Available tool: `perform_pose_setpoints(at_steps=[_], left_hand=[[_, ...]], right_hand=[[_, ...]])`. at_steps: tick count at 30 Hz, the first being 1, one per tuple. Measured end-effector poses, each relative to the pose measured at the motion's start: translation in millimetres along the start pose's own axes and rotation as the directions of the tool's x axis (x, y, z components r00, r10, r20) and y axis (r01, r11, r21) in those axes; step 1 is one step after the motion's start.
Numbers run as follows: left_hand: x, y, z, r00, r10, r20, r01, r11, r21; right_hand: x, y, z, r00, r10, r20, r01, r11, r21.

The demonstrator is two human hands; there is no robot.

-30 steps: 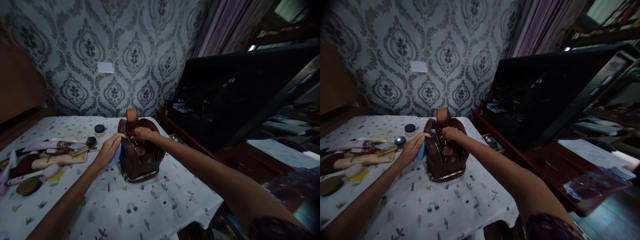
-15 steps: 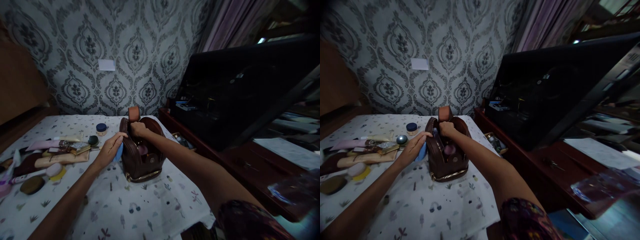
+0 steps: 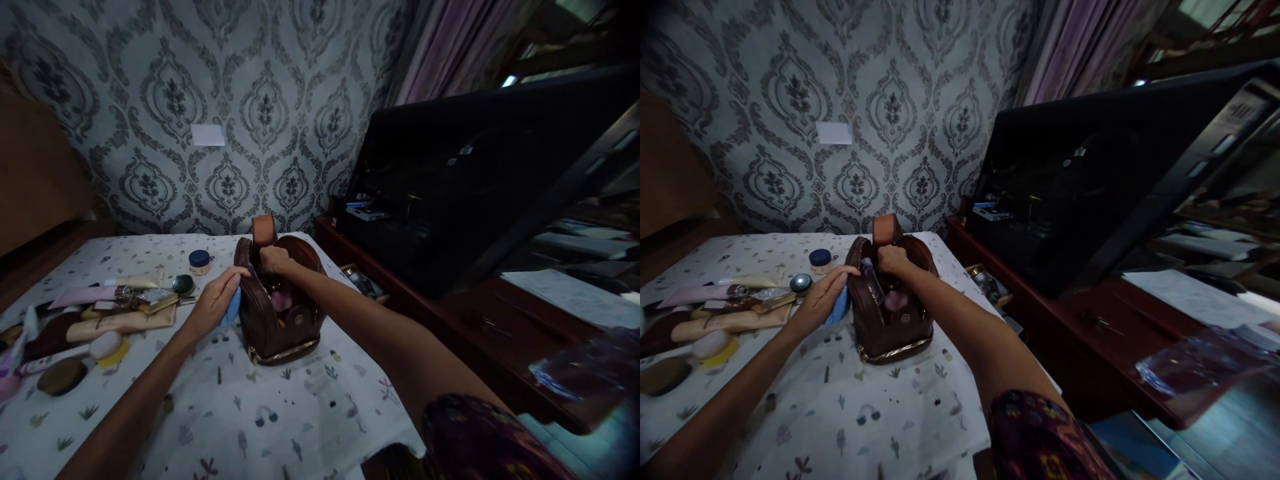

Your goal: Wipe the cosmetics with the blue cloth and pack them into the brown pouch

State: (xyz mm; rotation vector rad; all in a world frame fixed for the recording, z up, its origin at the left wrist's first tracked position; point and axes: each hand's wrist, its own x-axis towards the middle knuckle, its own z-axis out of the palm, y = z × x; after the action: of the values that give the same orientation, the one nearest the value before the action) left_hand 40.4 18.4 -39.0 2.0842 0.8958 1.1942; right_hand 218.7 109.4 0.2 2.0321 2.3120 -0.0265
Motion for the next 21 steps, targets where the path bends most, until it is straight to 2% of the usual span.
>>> perform_pose_setpoints(at_steps=[10, 17, 21], left_hand=[[0, 1, -1.2, 1.000, -0.005, -0.003, 0.005, 1.000, 0.003], [-1, -2, 0.2, 1.000, -0.010, -0.011, 0.010, 1.000, 0.011], [-1, -3, 0.2, 1.000, -0.012, -0.012, 0.012, 1.000, 0.004]], right_hand=[[-4, -1, -5, 1.000, -0.006, 0.006, 0.006, 0.999, 0.036], [-13, 23, -28, 0.999, 0.050, -0.016, -0.050, 0.999, 0.007], [-27, 27, -27, 0.999, 0.007, 0.044, -0.006, 1.000, -0.022]])
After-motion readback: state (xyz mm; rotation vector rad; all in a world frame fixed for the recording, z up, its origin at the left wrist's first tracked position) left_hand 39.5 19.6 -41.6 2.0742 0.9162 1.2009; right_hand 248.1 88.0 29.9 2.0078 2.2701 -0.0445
